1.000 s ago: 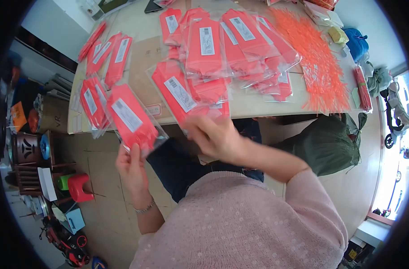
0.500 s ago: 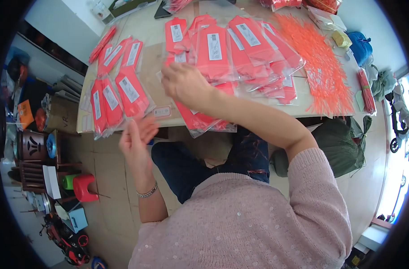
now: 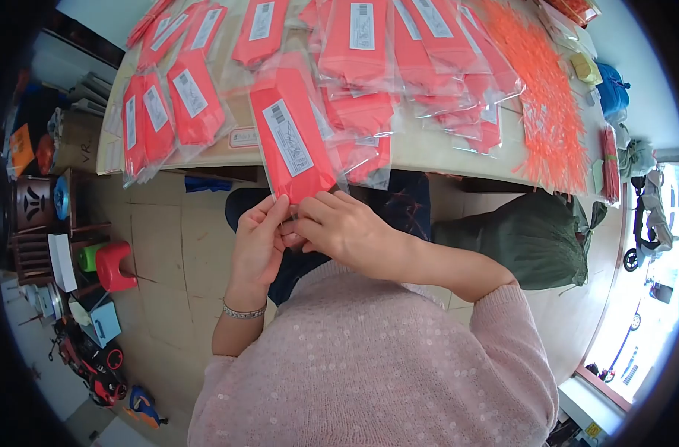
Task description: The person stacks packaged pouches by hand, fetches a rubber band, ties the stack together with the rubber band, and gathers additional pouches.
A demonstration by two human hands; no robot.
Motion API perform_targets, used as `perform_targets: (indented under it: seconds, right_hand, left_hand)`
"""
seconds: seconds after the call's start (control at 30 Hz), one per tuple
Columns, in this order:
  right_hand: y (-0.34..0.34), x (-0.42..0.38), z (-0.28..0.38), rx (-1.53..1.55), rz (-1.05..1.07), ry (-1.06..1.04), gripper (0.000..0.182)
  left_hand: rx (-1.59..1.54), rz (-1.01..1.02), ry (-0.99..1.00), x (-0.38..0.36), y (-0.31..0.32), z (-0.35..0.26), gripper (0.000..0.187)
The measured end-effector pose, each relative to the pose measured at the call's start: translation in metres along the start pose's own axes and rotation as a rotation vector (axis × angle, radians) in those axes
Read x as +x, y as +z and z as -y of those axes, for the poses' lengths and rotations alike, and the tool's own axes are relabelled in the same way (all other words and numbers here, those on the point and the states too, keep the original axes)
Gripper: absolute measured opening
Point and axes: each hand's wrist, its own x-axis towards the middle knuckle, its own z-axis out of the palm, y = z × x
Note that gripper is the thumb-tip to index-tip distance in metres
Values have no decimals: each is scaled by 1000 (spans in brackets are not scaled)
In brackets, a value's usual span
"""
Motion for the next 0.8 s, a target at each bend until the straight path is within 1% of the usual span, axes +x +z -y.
perform_targets:
  seconds: [0.03, 0.1, 0.2, 0.23, 0.33, 0.4, 0.43, 0.5, 0.57, 0.6, 0.67, 0.77, 0.8]
  right_hand:
    - [-1, 2, 1, -15, 24, 6, 16]
    - [-4, 3, 3, -163, 43, -62, 15]
    - [-1, -2, 5, -321, 16, -145, 17]
    - [1, -5, 5, -364, 0, -169, 17]
    - [1, -14, 2, -340, -86, -181, 18]
    - [0, -27, 0, -266, -68, -170, 17]
    - [0, -36, -2, -231, -61, -164, 17]
    - [11, -67, -15, 33, 43, -31, 17]
    - [30, -121, -51, 363, 163, 340, 19]
    - [40, -160, -77, 38, 506, 391, 22]
    - [31, -162, -76, -384, 1086, 751, 31]
    - [9, -102, -34, -2, -79, 426, 40]
    - [4, -85, -26, -10, -174, 271, 43]
  left_hand:
    - [-25, 29, 0, 0, -2, 2, 22]
    - [-74, 83, 1, 0, -5, 3, 22]
    - [-95, -69, 45, -1, 7, -1, 20]
    - [-91, -85, 37, 0, 10, -2, 21]
    - [-91, -122, 4, -1, 20, -5, 22]
    - [-97, -124, -29, -3, 25, -6, 24]
    - [-80, -113, -5, -2, 20, -5, 25]
    - [-45, -87, 46, -1, 5, -5, 27]
    - [9, -76, 7, -9, 0, -10, 26]
    - [39, -71, -13, -14, -1, -12, 26]
    - [59, -83, -23, -22, -4, -13, 25]
    - [18, -77, -58, -31, -1, -11, 22]
    - [-3, -64, -60, -31, 1, -13, 22]
